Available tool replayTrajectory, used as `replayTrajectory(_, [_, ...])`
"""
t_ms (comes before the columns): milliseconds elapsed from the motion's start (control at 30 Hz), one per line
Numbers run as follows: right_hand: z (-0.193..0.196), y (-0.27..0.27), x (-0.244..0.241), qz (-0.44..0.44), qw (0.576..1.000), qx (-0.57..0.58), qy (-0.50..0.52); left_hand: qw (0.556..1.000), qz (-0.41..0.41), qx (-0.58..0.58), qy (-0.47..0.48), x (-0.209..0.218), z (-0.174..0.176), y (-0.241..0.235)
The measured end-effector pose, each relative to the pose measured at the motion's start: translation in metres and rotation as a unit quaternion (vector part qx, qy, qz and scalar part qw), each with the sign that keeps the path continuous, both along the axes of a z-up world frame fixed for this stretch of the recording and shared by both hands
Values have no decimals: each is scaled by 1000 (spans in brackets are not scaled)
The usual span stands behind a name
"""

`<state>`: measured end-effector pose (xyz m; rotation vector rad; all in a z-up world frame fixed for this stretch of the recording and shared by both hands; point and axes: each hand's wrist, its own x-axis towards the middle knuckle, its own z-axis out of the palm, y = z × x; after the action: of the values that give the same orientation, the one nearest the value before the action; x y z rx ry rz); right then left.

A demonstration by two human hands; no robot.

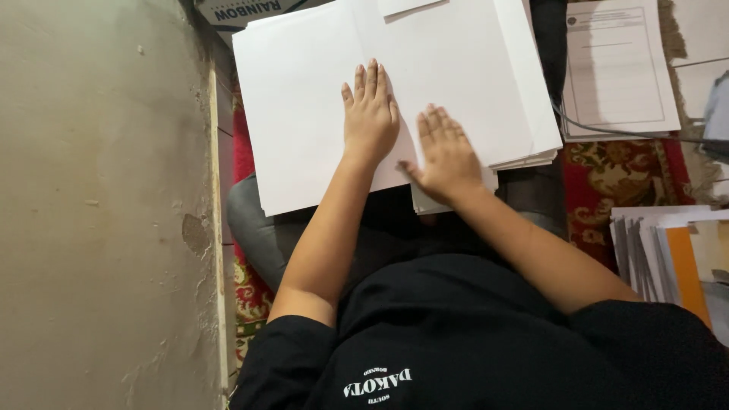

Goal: Assembling paper folders by folding covers and inserting printed documents

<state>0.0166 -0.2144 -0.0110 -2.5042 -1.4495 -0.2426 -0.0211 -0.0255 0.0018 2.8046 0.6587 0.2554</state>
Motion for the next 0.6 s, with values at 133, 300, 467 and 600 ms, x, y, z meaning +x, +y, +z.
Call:
replayTrajectory(133, [7,10,-5,35,997,-30,61,999,-11,-44,7,-7,16,-1])
replayTrajectory(300, [16,-33,35,-28,996,-59,68,1000,-15,-20,-3,-9,0,5])
replayTrajectory(467, [62,-12,32,-99,963,-204,147,999,-26,6,-27,-2,-13,8])
replayTrajectory(600, [51,52,61,-48,983,-145,107,996,-21,38,-79,1,-29,13])
